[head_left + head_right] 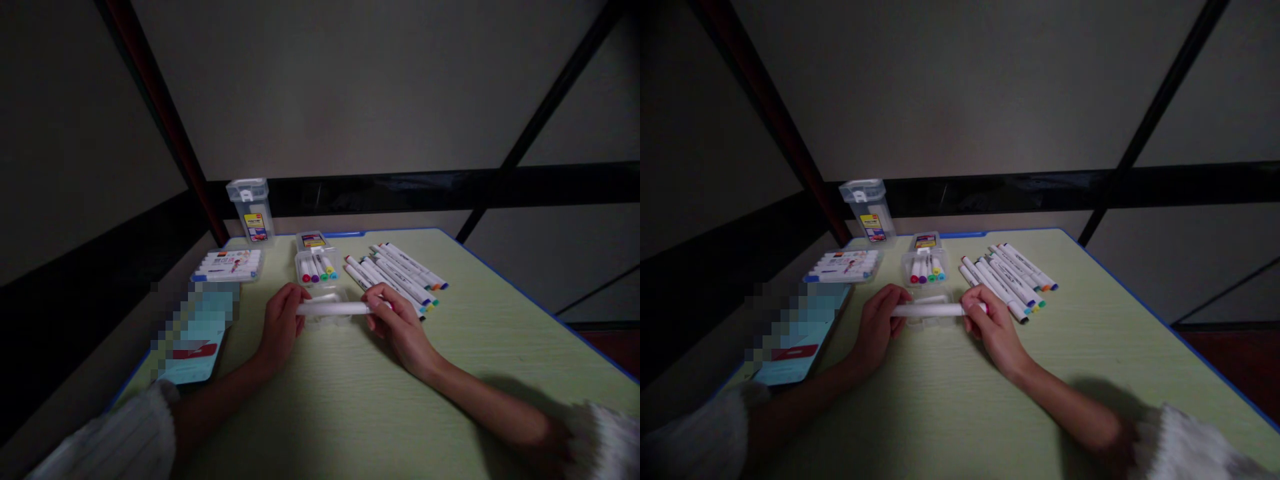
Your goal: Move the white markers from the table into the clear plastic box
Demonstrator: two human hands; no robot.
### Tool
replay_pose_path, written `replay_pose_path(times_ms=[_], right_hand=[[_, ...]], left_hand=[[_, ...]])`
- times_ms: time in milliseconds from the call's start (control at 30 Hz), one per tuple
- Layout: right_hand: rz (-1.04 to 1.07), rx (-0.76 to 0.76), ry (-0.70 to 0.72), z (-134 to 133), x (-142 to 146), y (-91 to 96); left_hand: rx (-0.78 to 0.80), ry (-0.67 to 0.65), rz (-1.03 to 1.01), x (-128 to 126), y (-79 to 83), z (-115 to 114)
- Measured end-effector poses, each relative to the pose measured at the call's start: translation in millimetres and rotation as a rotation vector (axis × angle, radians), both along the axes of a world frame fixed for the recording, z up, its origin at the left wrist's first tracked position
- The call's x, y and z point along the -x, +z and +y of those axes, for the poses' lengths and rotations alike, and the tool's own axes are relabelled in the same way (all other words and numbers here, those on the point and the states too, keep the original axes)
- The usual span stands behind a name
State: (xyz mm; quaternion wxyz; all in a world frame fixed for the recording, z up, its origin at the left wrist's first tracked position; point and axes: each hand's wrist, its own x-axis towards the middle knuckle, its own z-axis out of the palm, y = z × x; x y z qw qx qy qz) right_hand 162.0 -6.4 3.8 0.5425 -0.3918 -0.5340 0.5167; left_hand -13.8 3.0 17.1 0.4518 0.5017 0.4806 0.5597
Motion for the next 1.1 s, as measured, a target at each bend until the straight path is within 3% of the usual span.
replay_pose_path(times_ms=[1100], right_hand=[[-0.034,0.019,-0.017,1.2,-1.3,-1.5]], left_hand=[[-0.004,-0.024,0.026,0.7,-0.8,2.3]])
